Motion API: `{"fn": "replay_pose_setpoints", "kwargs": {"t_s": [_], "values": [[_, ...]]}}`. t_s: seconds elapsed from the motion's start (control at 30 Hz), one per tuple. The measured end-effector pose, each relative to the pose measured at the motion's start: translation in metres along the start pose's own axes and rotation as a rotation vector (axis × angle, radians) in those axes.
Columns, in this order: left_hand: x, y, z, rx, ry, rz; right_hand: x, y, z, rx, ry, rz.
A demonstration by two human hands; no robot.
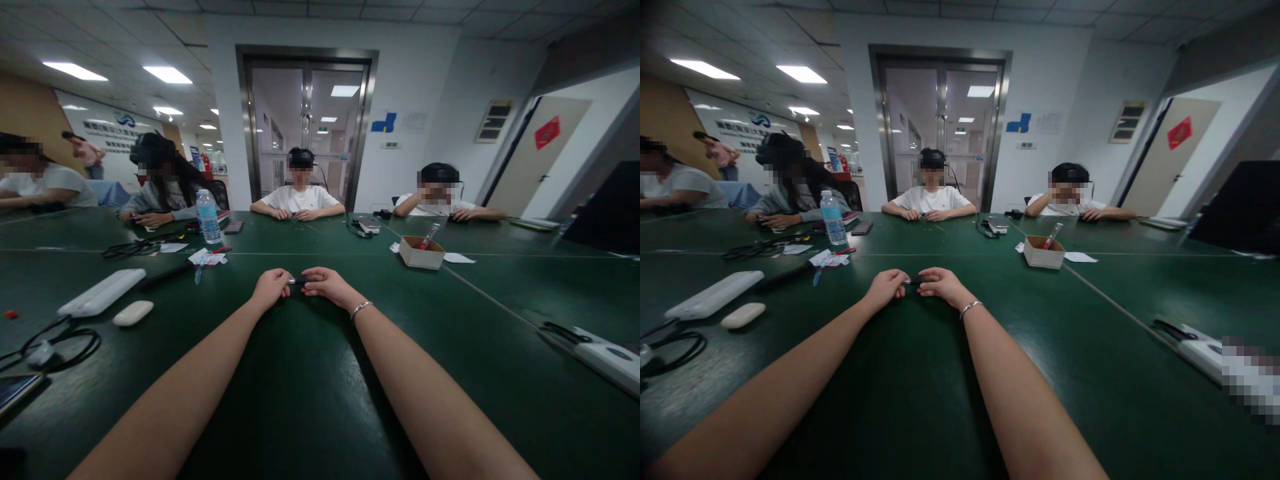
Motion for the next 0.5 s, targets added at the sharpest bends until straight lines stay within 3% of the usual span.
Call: {"fn": "replay_pose_setpoints", "kwargs": {"t_s": [0.5], "values": [[-0.0008,-0.0013,0.0006,0.027,-0.004,0.015,-0.0009,0.0012,0.0007,-0.020,0.019,-0.012]]}}
Point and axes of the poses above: each hand's wrist, its own y-axis towards the middle knuckle, its own x-axis out of the palm, z = x × y, the point moved 4 cm from there along y, towards the middle knuckle, and after that the axes turned 7 degrees about -x, right-handed, at the moved point
